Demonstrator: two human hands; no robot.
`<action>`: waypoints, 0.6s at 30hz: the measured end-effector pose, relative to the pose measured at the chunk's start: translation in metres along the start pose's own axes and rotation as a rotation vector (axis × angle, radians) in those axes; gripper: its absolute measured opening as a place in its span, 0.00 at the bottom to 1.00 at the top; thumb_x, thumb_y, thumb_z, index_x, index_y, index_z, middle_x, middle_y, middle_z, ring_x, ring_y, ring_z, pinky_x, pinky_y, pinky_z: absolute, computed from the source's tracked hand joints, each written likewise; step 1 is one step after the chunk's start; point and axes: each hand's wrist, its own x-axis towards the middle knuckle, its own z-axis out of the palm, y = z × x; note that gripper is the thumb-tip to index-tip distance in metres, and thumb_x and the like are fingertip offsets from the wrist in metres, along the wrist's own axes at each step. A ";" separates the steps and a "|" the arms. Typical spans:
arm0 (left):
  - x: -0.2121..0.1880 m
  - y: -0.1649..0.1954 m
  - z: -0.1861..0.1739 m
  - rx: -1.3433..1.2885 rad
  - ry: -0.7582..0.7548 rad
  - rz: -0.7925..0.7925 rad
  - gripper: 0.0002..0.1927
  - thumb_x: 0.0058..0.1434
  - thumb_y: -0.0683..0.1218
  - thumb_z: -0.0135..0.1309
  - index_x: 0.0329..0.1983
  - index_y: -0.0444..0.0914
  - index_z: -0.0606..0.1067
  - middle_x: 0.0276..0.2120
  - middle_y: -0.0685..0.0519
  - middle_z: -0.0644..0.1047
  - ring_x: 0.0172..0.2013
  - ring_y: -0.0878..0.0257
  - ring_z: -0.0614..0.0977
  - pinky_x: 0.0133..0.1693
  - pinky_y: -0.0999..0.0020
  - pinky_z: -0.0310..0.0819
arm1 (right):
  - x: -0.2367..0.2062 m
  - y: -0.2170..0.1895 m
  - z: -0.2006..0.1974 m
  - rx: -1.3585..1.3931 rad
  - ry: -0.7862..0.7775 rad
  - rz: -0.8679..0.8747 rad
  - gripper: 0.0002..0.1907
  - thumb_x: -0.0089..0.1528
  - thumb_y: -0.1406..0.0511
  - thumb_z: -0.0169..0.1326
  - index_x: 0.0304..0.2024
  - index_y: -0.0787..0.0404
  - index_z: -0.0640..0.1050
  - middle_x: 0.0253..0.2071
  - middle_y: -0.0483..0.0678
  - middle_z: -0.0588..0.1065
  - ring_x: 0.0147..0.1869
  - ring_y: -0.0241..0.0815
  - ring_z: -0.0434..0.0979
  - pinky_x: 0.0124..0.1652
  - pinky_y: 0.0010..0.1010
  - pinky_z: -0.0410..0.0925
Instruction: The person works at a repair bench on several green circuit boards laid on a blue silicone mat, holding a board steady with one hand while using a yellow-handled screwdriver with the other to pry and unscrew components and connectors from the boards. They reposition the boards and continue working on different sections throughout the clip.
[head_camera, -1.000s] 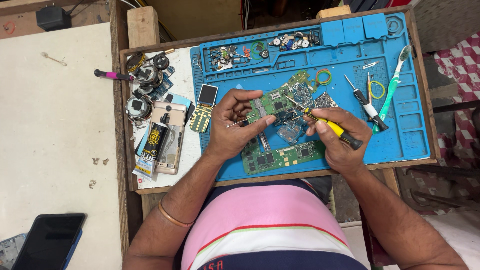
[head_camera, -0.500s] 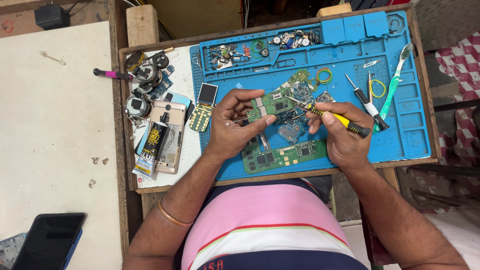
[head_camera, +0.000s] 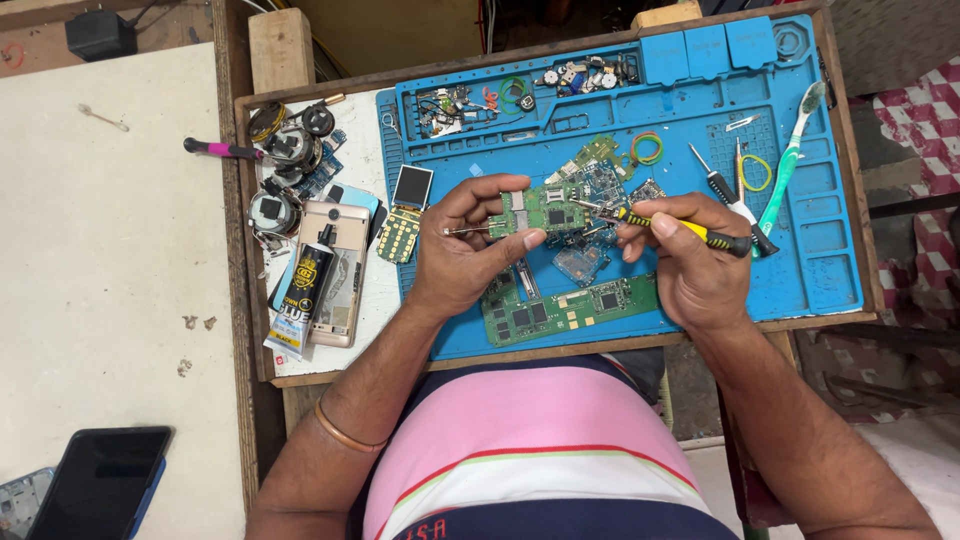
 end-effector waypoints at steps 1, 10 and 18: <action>0.000 0.000 0.000 0.007 0.004 -0.007 0.24 0.63 0.36 0.64 0.61 0.33 0.72 0.47 0.45 0.83 0.48 0.67 0.85 0.50 0.73 0.84 | 0.000 0.000 0.000 0.003 0.002 0.001 0.10 0.71 0.70 0.54 0.50 0.73 0.78 0.43 0.62 0.80 0.41 0.48 0.82 0.45 0.35 0.75; -0.001 0.000 0.000 -0.024 -0.001 0.001 0.23 0.64 0.37 0.64 0.62 0.33 0.72 0.47 0.46 0.82 0.49 0.67 0.84 0.51 0.72 0.84 | 0.002 0.003 -0.004 0.048 0.005 0.048 0.10 0.71 0.70 0.53 0.49 0.73 0.79 0.41 0.61 0.80 0.42 0.48 0.82 0.45 0.35 0.76; -0.002 0.002 -0.001 -0.031 -0.023 -0.008 0.23 0.65 0.38 0.63 0.63 0.33 0.72 0.46 0.49 0.82 0.47 0.71 0.83 0.49 0.75 0.83 | 0.005 0.003 -0.006 0.107 0.021 0.107 0.09 0.70 0.70 0.52 0.47 0.72 0.79 0.39 0.58 0.79 0.43 0.47 0.82 0.45 0.36 0.74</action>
